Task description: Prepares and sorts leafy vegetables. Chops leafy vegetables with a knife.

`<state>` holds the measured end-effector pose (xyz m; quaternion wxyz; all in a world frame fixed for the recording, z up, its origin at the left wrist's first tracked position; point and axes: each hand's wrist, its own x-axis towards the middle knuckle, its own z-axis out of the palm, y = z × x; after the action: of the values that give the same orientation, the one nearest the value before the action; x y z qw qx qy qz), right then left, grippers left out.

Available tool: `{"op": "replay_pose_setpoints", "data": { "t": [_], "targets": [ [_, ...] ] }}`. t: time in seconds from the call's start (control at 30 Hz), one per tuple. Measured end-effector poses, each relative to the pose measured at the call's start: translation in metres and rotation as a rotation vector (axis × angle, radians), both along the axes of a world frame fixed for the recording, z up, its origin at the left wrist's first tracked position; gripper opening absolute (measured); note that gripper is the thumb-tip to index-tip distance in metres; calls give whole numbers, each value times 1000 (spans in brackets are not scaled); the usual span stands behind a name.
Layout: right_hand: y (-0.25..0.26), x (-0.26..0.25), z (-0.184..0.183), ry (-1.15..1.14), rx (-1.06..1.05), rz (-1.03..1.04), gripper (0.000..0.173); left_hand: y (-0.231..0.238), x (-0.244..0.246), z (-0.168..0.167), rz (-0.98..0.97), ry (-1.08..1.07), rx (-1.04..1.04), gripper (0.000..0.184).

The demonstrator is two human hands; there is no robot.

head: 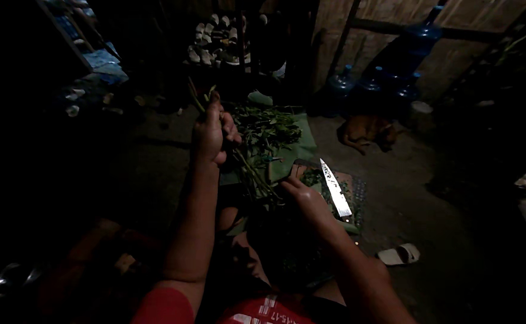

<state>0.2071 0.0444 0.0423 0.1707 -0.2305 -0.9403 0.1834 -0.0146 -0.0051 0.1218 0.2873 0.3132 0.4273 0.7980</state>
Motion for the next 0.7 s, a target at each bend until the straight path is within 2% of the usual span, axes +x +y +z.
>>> {"op": "replay_pose_setpoints", "data": {
  "t": [0.2, 0.37, 0.5, 0.63, 0.7],
  "targets": [
    [15, 13, -7, 192, -86, 13, 21, -2, -2, 8, 37, 31, 10, 42],
    [9, 3, -7, 170, -101, 23, 33, 0, 12, 4, 51, 61, 30, 44],
    [0, -8, -9, 187, -5, 54, 18, -1, 24, 5, 67, 112, 2, 49],
    [-7, -3, -5, 147, -34, 122, 16, -12, 21, 3, 58, 259, -61, 53],
    [-13, 3, -2, 127, -44, 172, 15, -17, 18, -2, 67, 267, -97, 52]
  ]
}}
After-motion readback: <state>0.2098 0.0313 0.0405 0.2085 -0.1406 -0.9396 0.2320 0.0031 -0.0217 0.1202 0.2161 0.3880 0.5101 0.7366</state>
